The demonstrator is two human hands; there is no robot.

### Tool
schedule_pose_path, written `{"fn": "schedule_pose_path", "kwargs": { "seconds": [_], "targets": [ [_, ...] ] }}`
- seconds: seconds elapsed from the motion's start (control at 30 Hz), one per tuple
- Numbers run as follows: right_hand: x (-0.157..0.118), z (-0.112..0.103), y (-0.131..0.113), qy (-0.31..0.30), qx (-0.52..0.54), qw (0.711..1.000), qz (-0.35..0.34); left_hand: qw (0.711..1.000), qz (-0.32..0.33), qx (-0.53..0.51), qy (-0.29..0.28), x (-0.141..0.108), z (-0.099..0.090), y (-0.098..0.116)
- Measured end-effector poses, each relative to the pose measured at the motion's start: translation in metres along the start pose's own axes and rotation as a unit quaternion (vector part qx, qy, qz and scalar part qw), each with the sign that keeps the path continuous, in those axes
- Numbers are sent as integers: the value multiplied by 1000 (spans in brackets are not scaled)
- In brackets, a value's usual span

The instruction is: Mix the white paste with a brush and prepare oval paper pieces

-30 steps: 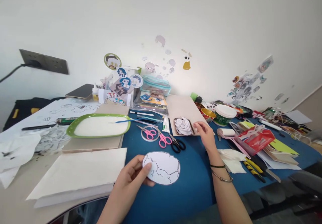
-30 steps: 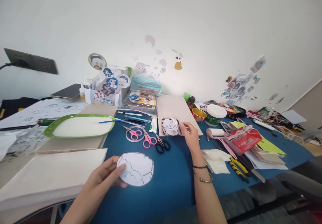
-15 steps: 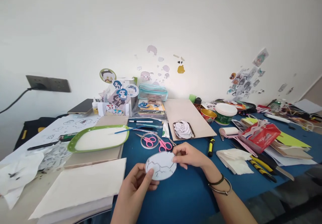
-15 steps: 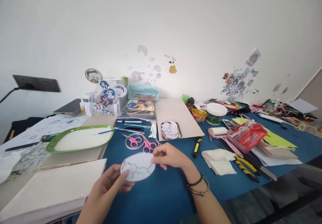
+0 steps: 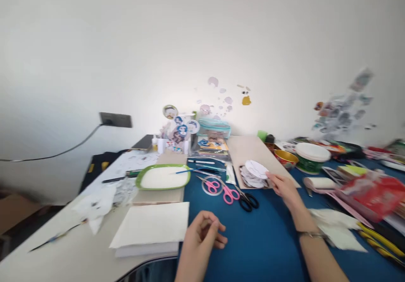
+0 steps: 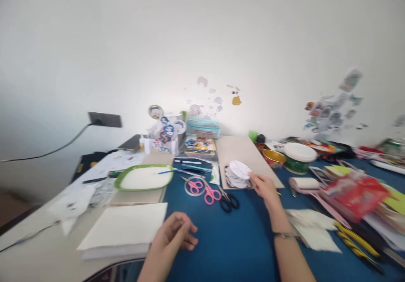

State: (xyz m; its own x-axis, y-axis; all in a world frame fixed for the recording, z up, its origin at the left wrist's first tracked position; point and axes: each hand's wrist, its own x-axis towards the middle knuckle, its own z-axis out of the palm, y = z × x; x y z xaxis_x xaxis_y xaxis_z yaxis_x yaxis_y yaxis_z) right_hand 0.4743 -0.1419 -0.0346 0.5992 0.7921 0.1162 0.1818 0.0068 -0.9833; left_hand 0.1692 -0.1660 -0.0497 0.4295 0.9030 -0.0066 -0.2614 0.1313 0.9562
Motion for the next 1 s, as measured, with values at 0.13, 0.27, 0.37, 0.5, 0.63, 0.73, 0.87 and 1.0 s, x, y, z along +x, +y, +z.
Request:
{"fn": "schedule_pose_path", "kwargs": {
  "seconds": [0.13, 0.27, 0.37, 0.5, 0.63, 0.73, 0.87, 1.0],
  "targets": [
    [0, 2, 5, -14, -27, 999, 21, 999, 2, -35, 17, -1, 3, -2],
    [4, 1, 9, -22, -86, 995, 49, 999, 0, -45, 13, -1, 3, -1],
    [4, 1, 10, -25, -101, 993, 60, 999, -8, -53, 4, -1, 2, -2],
    [3, 2, 10, -24, -119, 990, 75, 998, -17, -54, 1, -1, 1, -2],
    [5, 2, 11, -24, -117, 990, 78, 999, -21, -46, 4, -1, 2, -1],
    [6, 1, 13, -19, -119, 989, 82, 999, -24, -44, 4, -1, 2, -1],
    [8, -1, 15, -26, -99, 991, 85, 999, -17, -46, 1, -1, 2, -1],
    [7, 0, 15, -32, -65, 994, 86, 999, -12, -46, -1, -2, 1, -2]
  ]
}}
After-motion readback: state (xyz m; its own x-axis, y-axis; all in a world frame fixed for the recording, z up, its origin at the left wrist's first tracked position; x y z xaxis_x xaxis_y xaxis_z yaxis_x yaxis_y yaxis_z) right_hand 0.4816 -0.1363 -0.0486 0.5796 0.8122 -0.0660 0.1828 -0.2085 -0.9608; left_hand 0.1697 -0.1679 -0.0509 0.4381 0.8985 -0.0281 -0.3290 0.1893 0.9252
